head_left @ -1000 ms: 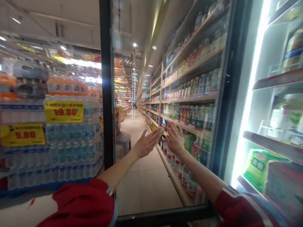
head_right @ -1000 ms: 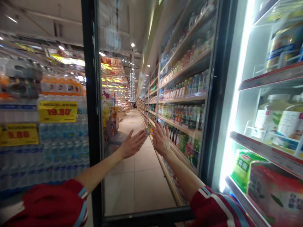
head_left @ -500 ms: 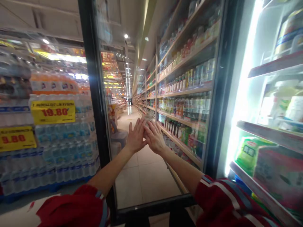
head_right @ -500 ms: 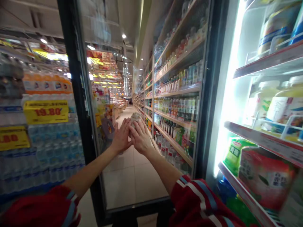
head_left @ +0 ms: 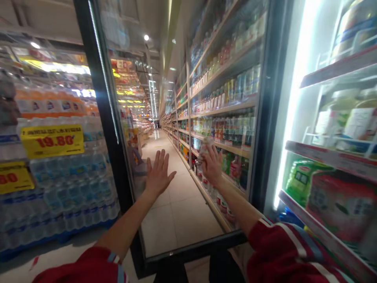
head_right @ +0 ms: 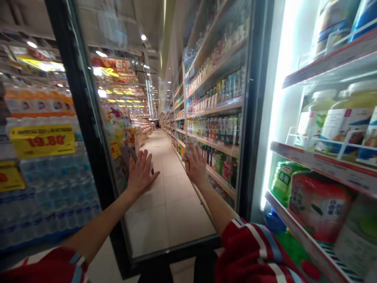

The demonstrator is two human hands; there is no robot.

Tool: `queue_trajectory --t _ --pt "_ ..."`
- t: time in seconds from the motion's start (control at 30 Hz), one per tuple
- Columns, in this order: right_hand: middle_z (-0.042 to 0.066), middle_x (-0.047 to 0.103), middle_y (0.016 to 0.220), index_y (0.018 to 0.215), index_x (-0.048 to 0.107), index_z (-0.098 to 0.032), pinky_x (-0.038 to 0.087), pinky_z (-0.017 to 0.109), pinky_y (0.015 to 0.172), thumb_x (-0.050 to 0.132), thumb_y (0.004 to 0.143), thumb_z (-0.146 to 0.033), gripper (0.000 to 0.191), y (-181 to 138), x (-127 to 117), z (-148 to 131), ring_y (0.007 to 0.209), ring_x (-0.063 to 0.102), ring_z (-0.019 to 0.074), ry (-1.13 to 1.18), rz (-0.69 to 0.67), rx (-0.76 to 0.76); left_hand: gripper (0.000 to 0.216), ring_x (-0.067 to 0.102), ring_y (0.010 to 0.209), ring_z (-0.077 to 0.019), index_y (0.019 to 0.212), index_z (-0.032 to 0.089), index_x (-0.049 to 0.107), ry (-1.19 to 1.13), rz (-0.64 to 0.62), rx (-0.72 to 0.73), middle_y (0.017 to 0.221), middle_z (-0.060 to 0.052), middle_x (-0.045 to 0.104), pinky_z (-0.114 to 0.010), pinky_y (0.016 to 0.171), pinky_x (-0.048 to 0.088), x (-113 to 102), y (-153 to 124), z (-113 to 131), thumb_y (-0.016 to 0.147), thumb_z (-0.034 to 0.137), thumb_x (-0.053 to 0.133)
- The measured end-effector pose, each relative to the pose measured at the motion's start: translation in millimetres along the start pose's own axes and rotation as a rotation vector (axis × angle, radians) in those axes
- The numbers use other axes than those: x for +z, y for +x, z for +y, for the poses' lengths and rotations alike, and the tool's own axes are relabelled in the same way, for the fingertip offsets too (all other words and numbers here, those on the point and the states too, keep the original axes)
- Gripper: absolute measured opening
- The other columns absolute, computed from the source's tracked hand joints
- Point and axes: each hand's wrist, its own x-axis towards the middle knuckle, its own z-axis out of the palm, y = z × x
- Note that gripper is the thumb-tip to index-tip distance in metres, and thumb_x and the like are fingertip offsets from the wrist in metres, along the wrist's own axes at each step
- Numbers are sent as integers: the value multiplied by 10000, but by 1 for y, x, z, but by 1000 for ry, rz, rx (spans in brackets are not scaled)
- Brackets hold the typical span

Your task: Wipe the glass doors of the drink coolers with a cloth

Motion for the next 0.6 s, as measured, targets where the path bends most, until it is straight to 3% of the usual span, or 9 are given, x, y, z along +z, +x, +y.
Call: queue_trajectory --t 0.1,0.2,0.33,0.43,0.6 --pt "129 422 1416 959 610 -183 218 511 1084 451 846 -233 202 -6 -4 11 1381 252 248 8 63 64 767 137 1415 -297 1467 130 143 -3 17 -38 1494 -201 244 -596 1116 54 5 -1 5 858 412 513" --pt "98 451 1398 940 627 -204 216 489 1095 466 874 -277 189 -8 5 -12 1387 240 237 40 23 -4 779 110 1418 -301 1467 126 134 -7 60 -57 1495 -210 236 -602 1113 52 9 -1 10 856 413 522" --pt "56 480 1378 1139 597 -272 169 495 1117 500 869 -239 289 -11 17 -38 1390 236 223 29 -56 -135 765 108 1418 -301 1467 137 138 -16 89 -46 1499 -207 227 -595 1116 58 9 -2 12 862 415 514" --pt "58 454 1402 1242 540 -301 161 508 1119 484 857 -188 404 -18 14 -21 1388 246 229 -9 -48 -111 752 118 1416 -297 1467 150 147 -23 88 -37 1495 -201 240 -589 1120 62 7 -3 12 859 394 518" --pt "127 344 1467 1290 503 -242 236 557 1071 418 880 -199 421 -31 0 33 1367 288 267 -59 123 144 725 93 1419 -294 1458 142 181 -45 76 -64 1497 -199 236 -579 1123 73 6 -6 23 841 300 527"
